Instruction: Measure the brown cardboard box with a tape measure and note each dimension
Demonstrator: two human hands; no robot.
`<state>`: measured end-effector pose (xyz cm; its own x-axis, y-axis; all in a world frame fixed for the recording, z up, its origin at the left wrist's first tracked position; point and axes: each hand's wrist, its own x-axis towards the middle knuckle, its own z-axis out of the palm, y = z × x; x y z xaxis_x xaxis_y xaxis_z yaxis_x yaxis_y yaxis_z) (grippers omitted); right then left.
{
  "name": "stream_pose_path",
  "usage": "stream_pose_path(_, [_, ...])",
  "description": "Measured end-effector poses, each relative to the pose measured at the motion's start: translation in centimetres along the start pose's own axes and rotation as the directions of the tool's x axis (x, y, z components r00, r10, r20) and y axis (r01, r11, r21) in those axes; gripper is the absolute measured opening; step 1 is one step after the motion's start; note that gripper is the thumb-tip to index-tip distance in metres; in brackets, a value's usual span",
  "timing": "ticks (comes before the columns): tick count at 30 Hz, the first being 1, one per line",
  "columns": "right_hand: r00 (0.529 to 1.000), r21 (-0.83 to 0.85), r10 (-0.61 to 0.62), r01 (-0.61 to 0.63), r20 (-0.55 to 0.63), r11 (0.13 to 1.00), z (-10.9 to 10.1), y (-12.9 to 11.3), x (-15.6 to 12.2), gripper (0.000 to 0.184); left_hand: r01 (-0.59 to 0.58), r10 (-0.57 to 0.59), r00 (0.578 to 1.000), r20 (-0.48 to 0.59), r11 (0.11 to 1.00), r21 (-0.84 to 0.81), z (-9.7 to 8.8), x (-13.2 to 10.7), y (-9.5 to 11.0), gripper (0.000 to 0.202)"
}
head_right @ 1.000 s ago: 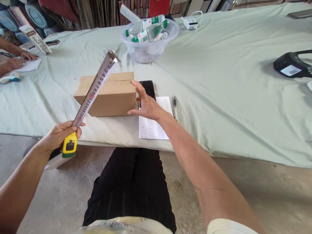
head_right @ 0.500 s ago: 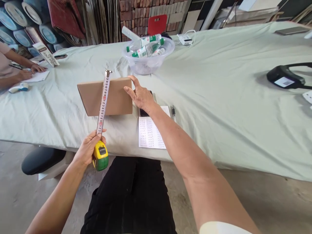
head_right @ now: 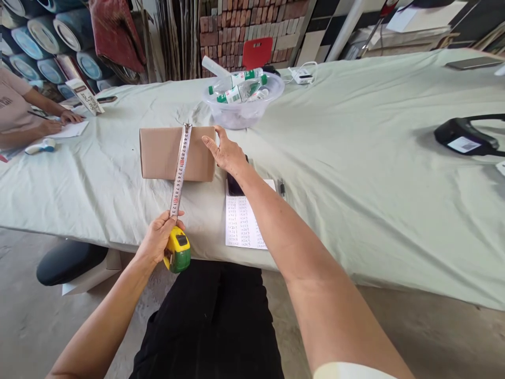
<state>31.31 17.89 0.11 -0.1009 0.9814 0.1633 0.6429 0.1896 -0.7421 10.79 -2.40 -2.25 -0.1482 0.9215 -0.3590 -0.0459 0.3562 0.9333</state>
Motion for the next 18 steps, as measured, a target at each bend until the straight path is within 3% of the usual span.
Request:
stream_pose_path(4, [0.998, 0.029, -0.045, 0.046, -0.031, 0.999, 0.5, 0.7, 0.4, 0.086, 0.026, -0.026, 1.0, 0.005, 1.0, 0.016, 0.6, 0.2, 0.3, 0.019])
stream_pose_path(8, [0.999, -0.016, -0.002, 0.001, -0.036, 1.0, 0.8, 0.9, 0.7, 0.087, 0.104, -0.101, 0.994, 0.035, 0.992, -0.069, 1.1, 0.1, 0.8, 0.011])
stream_pose_path(12, [1.0, 0.018, -0.017, 0.017, -0.017, 1.0, 0.9, 1.0, 0.8, 0.088, 0.194, -0.184, 0.979, 0.085, 0.972, -0.134, 1.8, 0.2, 0.9, 0.01])
stream_pose_path(18, [1.0, 0.035, -0.013, 0.013, -0.011, 0.999, 0.9, 0.9, 0.6, 0.088, 0.214, -0.204, 0.976, 0.077, 0.964, -0.157, 2.6, 0.4, 0.5, 0.013])
